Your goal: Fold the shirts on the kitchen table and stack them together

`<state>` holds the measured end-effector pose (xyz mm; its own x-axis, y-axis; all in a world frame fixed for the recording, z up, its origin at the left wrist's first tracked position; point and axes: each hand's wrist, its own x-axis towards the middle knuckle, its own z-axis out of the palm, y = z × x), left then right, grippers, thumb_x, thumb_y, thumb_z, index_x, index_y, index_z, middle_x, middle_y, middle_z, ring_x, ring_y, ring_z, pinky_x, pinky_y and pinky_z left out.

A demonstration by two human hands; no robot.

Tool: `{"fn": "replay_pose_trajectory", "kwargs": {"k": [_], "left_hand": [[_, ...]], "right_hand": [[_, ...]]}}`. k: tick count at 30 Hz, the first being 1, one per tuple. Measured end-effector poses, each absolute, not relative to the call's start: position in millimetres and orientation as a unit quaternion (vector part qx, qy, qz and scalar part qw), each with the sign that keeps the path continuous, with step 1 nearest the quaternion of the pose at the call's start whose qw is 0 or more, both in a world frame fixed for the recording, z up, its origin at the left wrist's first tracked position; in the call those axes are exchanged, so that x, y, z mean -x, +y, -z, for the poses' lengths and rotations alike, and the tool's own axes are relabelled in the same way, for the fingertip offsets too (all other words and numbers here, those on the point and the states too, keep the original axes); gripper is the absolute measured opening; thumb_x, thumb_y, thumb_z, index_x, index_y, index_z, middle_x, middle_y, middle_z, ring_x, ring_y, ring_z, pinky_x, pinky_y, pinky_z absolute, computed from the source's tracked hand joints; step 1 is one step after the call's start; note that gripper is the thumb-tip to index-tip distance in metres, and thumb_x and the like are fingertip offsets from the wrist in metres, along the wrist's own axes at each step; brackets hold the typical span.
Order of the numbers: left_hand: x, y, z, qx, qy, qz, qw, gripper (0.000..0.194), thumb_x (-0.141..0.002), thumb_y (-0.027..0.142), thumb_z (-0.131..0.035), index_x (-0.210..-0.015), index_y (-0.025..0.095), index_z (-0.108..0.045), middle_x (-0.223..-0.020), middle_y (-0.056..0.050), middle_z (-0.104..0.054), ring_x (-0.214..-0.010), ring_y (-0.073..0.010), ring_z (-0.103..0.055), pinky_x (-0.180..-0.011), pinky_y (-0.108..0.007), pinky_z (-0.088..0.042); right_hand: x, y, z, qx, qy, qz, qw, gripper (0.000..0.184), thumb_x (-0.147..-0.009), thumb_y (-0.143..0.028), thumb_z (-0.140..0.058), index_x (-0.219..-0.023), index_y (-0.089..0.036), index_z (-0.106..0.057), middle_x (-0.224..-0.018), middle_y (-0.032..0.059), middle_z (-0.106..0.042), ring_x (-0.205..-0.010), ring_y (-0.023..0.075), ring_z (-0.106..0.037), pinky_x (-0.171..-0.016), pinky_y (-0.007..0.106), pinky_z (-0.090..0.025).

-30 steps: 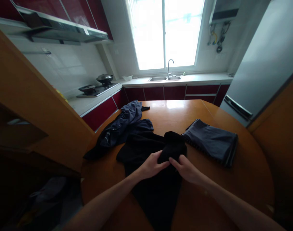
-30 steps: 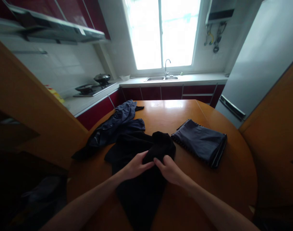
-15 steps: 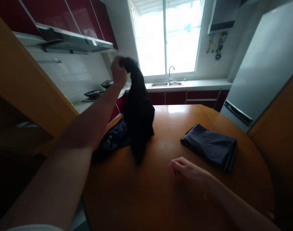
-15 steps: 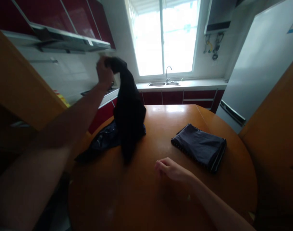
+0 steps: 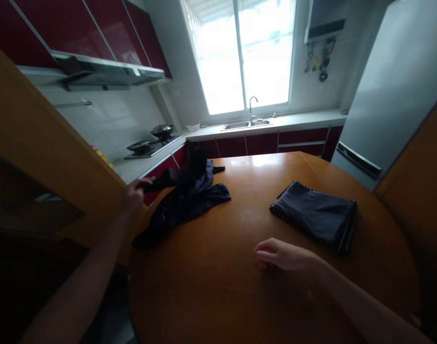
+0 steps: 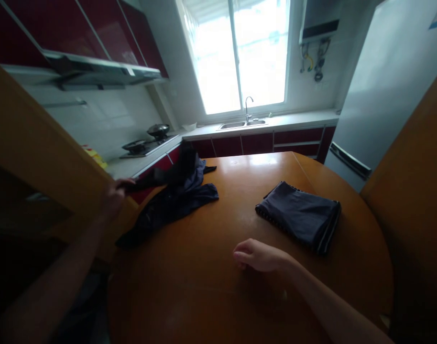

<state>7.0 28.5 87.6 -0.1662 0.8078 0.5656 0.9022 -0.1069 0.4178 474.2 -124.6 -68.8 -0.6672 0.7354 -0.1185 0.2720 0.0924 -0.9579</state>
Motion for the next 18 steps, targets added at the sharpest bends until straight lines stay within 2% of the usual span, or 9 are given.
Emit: {"fn": "replay_pose_trajectory", "kwargs": {"k": [2, 3, 4, 6, 10, 11, 13, 15, 18], "left_hand": [[27, 0, -46, 0.666, -0.676, 0.303, -0.092, 0.021, -0.076, 0.028, -0.049, -0.084, 0.026, -0.068, -0.102, 0.009, -0.077, -0.113, -0.0215, -0.064, -0.098, -0.035, -0.051], [39, -11, -31, 0.677, -0.686, 0.228, -0.137, 0.019, -0.072, 0.035, -0.055, -0.080, 0.028, -0.070, -0.105, 0.008, -0.077, -0.115, -0.0239, -0.064, -0.101, -0.036, -0.050], [48, -19, -19, 0.686, -0.690, 0.167, -0.161, 0.024, -0.068, 0.041, -0.061, -0.085, 0.030, -0.074, -0.113, 0.004, -0.076, -0.119, -0.0263, -0.063, -0.101, -0.036, -0.050], [49, -27, -4, 0.684, -0.711, 0.103, -0.127, 0.035, -0.066, 0.047, -0.066, -0.093, 0.027, -0.077, -0.126, -0.005, -0.071, -0.124, -0.0297, -0.061, -0.103, -0.035, -0.049], [-14, -8, 11, 0.686, -0.713, 0.130, 0.066, 0.040, -0.087, 0.042, -0.052, -0.112, 0.020, -0.074, -0.139, -0.014, -0.060, -0.136, -0.0347, -0.048, -0.114, -0.050, -0.038], [-40, 1, 16, 0.702, -0.691, 0.152, 0.085, 0.041, -0.090, 0.039, -0.050, -0.118, 0.018, -0.072, -0.141, -0.015, -0.058, -0.138, -0.0340, -0.046, -0.116, -0.049, -0.035], [-95, 19, 29, 0.744, -0.635, 0.197, 0.069, 0.043, -0.093, 0.033, -0.047, -0.126, 0.014, -0.068, -0.142, -0.016, -0.056, -0.136, -0.0283, -0.048, -0.118, -0.040, -0.033], [-146, 36, 47, 0.807, -0.554, 0.203, 0.003, 0.045, -0.096, 0.032, -0.045, -0.134, 0.017, -0.063, -0.148, -0.011, -0.052, -0.137, -0.0230, -0.047, -0.118, -0.033, -0.032], [-192, 59, 73, 0.838, -0.526, 0.128, -0.068, 0.048, -0.097, 0.042, -0.048, -0.143, 0.029, -0.056, -0.156, -0.004, -0.045, -0.146, -0.0256, -0.036, -0.120, -0.042, -0.026]], "right_hand": [[-474, -123, 72, 0.355, -0.710, -0.576, 0.197, 0.045, -0.096, -0.056, -0.053, -0.100, -0.016, -0.072, -0.083, 0.0044, -0.073, -0.073, 0.0155, -0.063, -0.066, 0.025, -0.046], [-474, -123, 73, 0.358, -0.706, -0.580, 0.195, 0.045, -0.096, -0.057, -0.053, -0.100, -0.016, -0.071, -0.083, 0.0045, -0.072, -0.072, 0.0155, -0.063, -0.066, 0.025, -0.047], [-472, -123, 74, 0.363, -0.700, -0.584, 0.194, 0.045, -0.095, -0.057, -0.054, -0.100, -0.016, -0.071, -0.083, 0.0046, -0.072, -0.072, 0.0154, -0.063, -0.065, 0.025, -0.047], [-470, -123, 75, 0.376, -0.688, -0.589, 0.193, 0.046, -0.094, -0.059, -0.054, -0.098, -0.016, -0.071, -0.082, 0.0044, -0.072, -0.069, 0.0150, -0.063, -0.063, 0.025, -0.047], [-466, -124, 75, 0.393, -0.679, -0.588, 0.198, 0.049, -0.093, -0.062, -0.055, -0.097, -0.016, -0.070, -0.079, 0.0038, -0.070, -0.065, 0.0137, -0.061, -0.061, 0.025, -0.046], [-466, -125, 75, 0.394, -0.679, -0.586, 0.199, 0.050, -0.092, -0.063, -0.055, -0.097, -0.015, -0.070, -0.079, 0.0036, -0.069, -0.065, 0.0134, -0.061, -0.060, 0.024, -0.046], [-465, -124, 76, 0.397, -0.681, -0.582, 0.201, 0.051, -0.092, -0.064, -0.054, -0.097, -0.015, -0.069, -0.078, 0.0032, -0.068, -0.063, 0.0128, -0.060, -0.059, 0.024, -0.046], [-465, -123, 78, 0.401, -0.680, -0.579, 0.204, 0.051, -0.092, -0.063, -0.054, -0.097, -0.015, -0.069, -0.076, 0.0025, -0.068, -0.061, 0.0120, -0.059, -0.056, 0.023, -0.044], [-464, -120, 80, 0.410, -0.667, -0.584, 0.214, 0.051, -0.091, -0.063, -0.054, -0.097, -0.015, -0.067, -0.074, 0.0013, -0.066, -0.056, 0.0107, -0.058, -0.051, 0.022, -0.041]]}}
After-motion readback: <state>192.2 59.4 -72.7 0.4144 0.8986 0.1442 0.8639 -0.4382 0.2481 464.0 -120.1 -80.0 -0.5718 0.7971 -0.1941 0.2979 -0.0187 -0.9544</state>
